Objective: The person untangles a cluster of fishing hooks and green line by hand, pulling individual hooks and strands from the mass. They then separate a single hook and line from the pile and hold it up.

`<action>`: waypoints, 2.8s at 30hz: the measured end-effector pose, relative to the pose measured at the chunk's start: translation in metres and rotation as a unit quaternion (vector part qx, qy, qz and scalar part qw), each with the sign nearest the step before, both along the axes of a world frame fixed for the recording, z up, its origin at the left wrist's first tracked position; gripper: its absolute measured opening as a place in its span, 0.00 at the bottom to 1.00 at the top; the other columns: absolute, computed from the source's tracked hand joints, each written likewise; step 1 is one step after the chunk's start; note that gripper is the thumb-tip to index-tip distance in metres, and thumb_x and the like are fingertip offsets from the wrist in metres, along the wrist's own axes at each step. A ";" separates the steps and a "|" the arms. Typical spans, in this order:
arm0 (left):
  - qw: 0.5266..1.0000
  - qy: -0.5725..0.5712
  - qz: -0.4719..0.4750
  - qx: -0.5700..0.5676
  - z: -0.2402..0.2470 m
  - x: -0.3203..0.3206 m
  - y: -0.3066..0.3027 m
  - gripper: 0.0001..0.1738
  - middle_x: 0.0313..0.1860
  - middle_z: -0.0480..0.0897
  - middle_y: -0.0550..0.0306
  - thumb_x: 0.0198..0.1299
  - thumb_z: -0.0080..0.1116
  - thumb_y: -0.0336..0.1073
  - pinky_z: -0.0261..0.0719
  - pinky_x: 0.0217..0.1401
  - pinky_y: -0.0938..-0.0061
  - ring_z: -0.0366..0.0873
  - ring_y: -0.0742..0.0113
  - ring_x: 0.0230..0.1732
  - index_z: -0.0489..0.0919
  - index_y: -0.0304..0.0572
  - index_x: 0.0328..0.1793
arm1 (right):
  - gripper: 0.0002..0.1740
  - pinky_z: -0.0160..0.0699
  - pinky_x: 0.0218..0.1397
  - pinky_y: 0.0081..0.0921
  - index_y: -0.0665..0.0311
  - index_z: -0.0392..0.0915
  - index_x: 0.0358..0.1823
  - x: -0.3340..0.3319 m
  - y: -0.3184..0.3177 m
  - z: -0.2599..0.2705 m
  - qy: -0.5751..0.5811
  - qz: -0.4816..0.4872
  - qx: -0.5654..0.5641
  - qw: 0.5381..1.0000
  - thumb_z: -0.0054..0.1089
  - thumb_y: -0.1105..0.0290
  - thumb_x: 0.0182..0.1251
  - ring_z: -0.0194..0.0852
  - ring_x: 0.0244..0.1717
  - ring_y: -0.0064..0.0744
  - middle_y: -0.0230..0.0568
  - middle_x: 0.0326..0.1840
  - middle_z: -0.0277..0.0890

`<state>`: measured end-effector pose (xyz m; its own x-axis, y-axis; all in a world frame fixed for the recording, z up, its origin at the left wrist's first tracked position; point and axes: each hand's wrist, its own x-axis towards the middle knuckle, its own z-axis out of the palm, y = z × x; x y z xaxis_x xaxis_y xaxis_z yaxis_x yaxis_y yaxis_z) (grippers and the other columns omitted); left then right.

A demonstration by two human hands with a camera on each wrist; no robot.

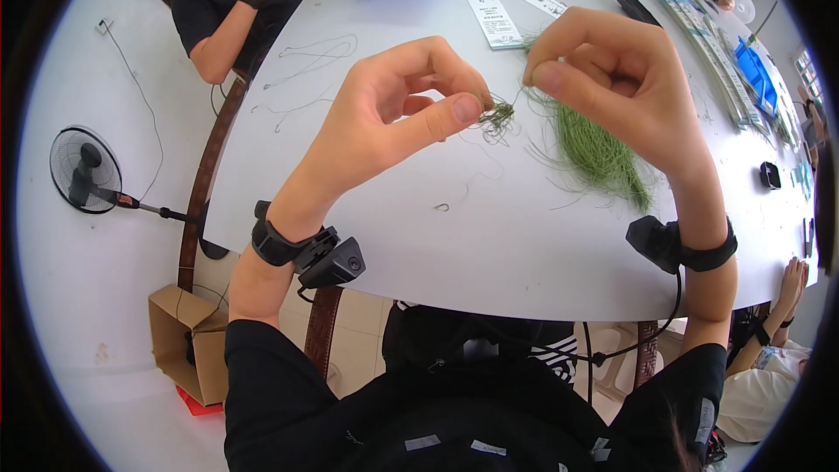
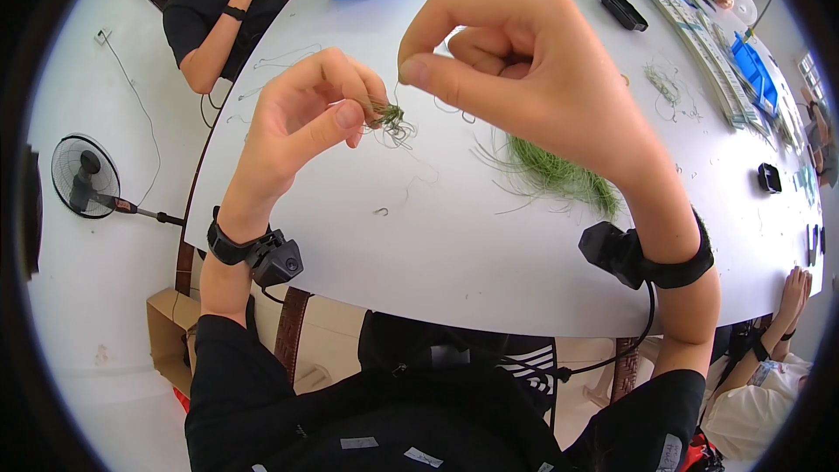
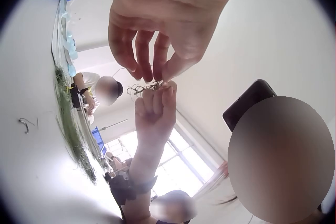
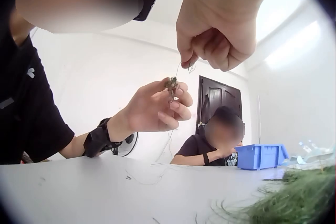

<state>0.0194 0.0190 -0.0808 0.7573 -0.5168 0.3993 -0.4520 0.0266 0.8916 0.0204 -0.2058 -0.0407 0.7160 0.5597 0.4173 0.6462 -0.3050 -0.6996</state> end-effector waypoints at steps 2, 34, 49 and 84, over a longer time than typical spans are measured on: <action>1.000 -0.002 0.011 -0.001 0.000 0.000 -0.001 0.08 0.37 0.77 0.56 0.59 0.58 0.35 0.69 0.32 0.83 0.70 0.76 0.32 0.73 0.40 0.34 | 0.05 0.41 0.22 0.15 0.68 0.78 0.33 -0.001 0.001 0.001 0.007 -0.003 -0.015 1.000 0.58 0.72 0.61 0.41 0.17 0.10 0.17 0.13 0.48; 0.989 -0.111 0.074 0.063 0.002 0.001 0.001 0.08 0.34 0.78 0.60 0.57 0.58 0.35 0.73 0.41 0.77 0.75 0.73 0.37 0.76 0.38 0.37 | 0.10 0.42 0.18 0.20 0.70 0.79 0.29 -0.006 0.020 -0.019 0.106 -0.034 -0.021 0.994 0.63 0.68 0.55 0.43 0.13 0.13 0.22 0.08 0.48; 0.991 -0.077 0.095 0.051 -0.002 0.002 0.001 0.07 0.30 0.81 0.65 0.54 0.61 0.35 0.72 0.37 0.80 0.77 0.78 0.34 0.81 0.40 0.34 | 0.08 0.41 0.19 0.19 0.69 0.76 0.30 -0.007 0.020 -0.021 0.115 -0.027 0.003 0.993 0.59 0.70 0.57 0.42 0.13 0.12 0.21 0.09 0.46; 0.997 0.031 0.077 -0.006 0.002 -0.003 -0.003 0.10 0.22 0.75 0.64 0.61 0.56 0.38 0.66 0.30 0.85 0.70 0.80 0.24 0.73 0.39 0.34 | 0.09 0.39 0.19 0.18 0.67 0.79 0.33 0.005 0.013 -0.024 0.085 -0.034 0.051 0.995 0.56 0.68 0.62 0.42 0.14 0.10 0.20 0.09 0.52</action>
<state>0.0167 0.0160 -0.0792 0.8506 -0.3884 0.3545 -0.3953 -0.0277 0.9181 0.0251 -0.1929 -0.0649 0.8151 0.4689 0.3402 0.4970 -0.2645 -0.8264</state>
